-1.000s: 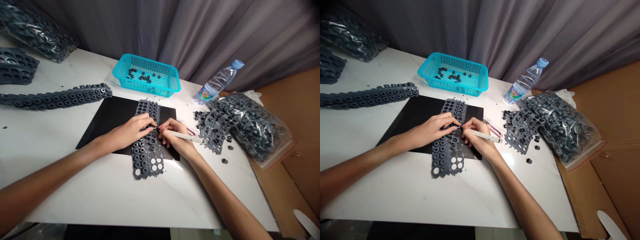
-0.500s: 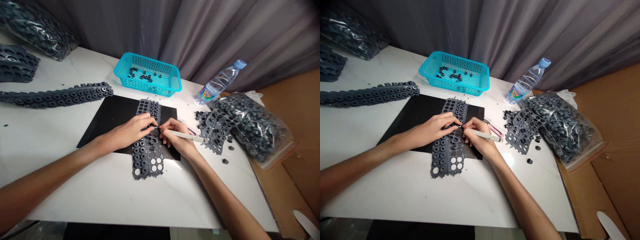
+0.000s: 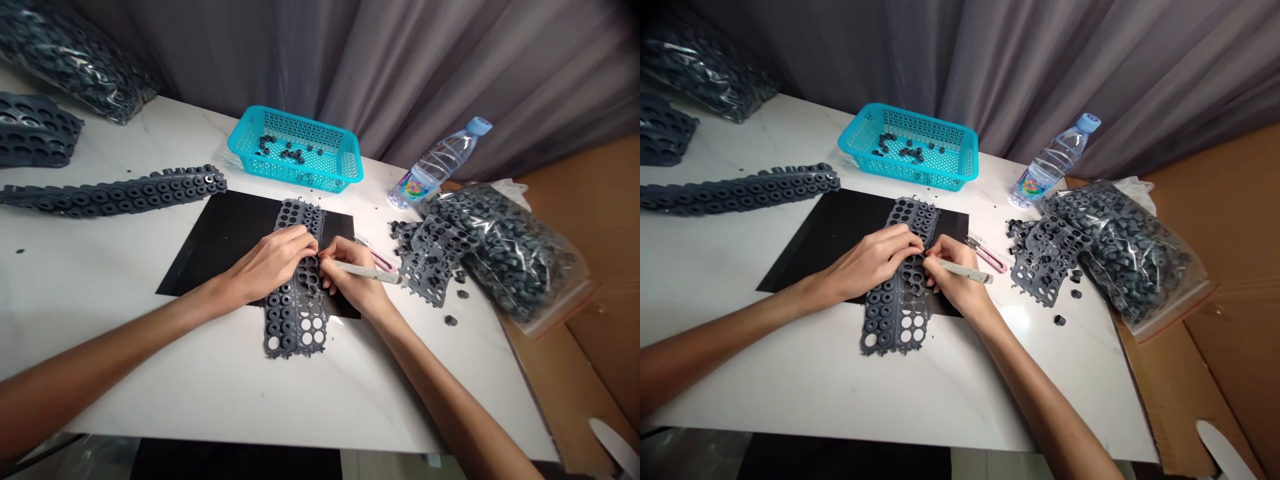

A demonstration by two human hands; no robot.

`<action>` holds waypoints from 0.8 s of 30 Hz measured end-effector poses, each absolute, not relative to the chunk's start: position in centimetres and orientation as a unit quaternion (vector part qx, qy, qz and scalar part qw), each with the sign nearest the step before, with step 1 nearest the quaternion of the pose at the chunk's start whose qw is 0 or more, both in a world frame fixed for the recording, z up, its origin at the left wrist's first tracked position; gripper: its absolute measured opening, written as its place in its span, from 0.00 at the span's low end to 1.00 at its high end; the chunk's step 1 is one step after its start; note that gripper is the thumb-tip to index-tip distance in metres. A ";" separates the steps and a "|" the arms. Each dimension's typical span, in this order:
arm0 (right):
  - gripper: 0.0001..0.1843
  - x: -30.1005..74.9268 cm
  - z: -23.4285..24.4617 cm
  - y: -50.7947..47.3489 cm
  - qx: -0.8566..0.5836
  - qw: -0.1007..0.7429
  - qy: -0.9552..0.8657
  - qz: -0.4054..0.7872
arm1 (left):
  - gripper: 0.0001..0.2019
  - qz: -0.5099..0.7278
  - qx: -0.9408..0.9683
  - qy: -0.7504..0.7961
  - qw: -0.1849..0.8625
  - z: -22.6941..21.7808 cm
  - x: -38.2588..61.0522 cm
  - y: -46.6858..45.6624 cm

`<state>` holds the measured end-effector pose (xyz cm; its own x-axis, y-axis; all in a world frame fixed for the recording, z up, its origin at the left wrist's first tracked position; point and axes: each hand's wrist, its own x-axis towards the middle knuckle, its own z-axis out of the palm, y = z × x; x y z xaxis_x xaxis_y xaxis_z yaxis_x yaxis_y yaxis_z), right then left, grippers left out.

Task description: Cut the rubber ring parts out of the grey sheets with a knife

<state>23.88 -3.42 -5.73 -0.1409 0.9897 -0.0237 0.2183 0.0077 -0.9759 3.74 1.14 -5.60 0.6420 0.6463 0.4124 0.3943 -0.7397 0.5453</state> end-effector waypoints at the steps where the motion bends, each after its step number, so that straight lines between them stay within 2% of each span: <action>1: 0.03 23.8 -5.8 -3.4 -0.520 0.403 -0.583 0.477 | 0.09 0.329 0.866 0.302 0.226 -5.3 3.7 1.1; 6: 0.03 23.7 -5.7 -3.3 -0.525 0.400 -0.579 0.478 | 0.07 0.470 0.722 0.393 0.321 -2.8 2.8 1.9; 9: 0.03 24.0 -5.5 -3.1 -0.514 0.399 -0.566 0.506 | 0.08 0.497 0.632 0.367 0.468 -2.1 2.0 2.7; 13: 0.03 25.1 -5.4 -3.0 -0.512 0.417 -0.533 0.529 | 0.08 0.456 0.504 0.321 0.659 -2.3 1.6 2.7; 16: 0.02 26.1 -5.2 -2.7 -0.539 0.463 -0.517 0.478 | 0.08 0.409 0.426 0.305 0.747 -2.4 1.9 2.0; 21: 0.04 26.8 -4.7 -2.5 -0.570 0.503 -0.516 0.396 | 0.04 0.349 0.361 0.308 0.808 -2.5 2.7 0.6; 24: 0.11 26.6 -4.4 -2.9 -0.571 0.499 -0.565 0.324 | 0.04 0.314 0.364 0.308 0.821 -2.8 2.7 0.3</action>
<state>26.56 -2.91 -4.39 0.1515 0.9693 0.1937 0.3223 0.1368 -0.9367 2.69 0.25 -2.80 0.6137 0.7393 -0.2773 -0.2918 0.5387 0.7903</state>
